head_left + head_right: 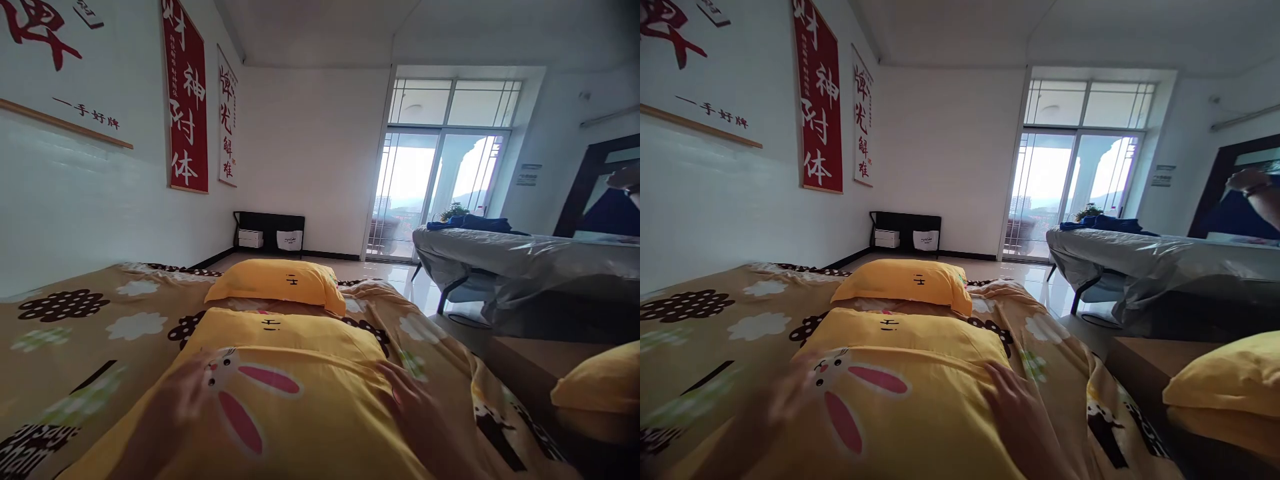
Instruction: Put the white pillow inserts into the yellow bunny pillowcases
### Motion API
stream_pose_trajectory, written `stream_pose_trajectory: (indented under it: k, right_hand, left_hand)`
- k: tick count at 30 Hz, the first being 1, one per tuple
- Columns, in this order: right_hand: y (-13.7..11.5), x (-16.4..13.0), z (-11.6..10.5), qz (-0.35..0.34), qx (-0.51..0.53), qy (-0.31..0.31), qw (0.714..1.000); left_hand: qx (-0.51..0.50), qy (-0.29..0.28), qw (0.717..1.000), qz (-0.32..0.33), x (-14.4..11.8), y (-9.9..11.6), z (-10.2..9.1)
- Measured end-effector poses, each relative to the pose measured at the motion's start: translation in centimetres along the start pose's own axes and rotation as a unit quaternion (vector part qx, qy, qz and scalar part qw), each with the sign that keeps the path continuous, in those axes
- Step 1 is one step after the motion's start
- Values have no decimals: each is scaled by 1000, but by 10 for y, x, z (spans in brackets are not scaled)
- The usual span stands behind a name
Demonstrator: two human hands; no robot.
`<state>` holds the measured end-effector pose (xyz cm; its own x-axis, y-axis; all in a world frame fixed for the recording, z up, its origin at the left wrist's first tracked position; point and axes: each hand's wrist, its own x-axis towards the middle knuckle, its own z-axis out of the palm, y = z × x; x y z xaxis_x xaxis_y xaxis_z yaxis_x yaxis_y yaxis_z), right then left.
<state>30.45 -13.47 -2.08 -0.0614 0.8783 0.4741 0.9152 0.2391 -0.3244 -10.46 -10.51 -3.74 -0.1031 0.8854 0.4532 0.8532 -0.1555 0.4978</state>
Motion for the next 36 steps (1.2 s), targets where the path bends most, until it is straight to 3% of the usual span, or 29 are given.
stream_pose_trajectory:
  k: [4,6,8,11,15,19,22,25,28,30,32,34,36]
  right_hand:
    - [-58,21,48,-122,71,-148,979]
    - [-68,25,76,-128,74,-207,967]
    - [-61,23,95,-107,64,-221,967]
    - [-25,15,101,-51,47,-207,976]
    - [36,-3,89,36,5,-199,979]
    - [77,-27,82,76,-50,-173,981]
    - [85,-27,72,69,-62,-166,982]
    - [65,7,57,77,-68,-143,984]
    - [15,71,44,34,-34,-89,995]
    - [-28,118,41,-25,7,-71,997]
    - [-65,155,45,-64,26,-77,995]
    - [-83,174,61,-81,28,-75,994]
    - [-79,173,88,-70,24,-85,994]
  left_hand:
    - [57,-141,976,154,16,59,58]
    - [87,-184,962,183,18,62,83]
    - [98,-186,960,185,16,44,94]
    - [139,-155,972,107,11,1,86]
    - [169,-154,973,-16,3,-40,67]
    - [146,-173,972,-59,4,-49,61]
    - [158,-209,963,-57,13,-35,52]
    - [166,-199,966,-16,32,3,34]
    - [132,-131,977,100,70,67,25]
    - [114,-111,975,158,105,112,30]
    - [112,-109,973,172,142,142,44]
    - [114,-118,973,165,169,147,62]
    - [117,-141,972,147,177,121,85]
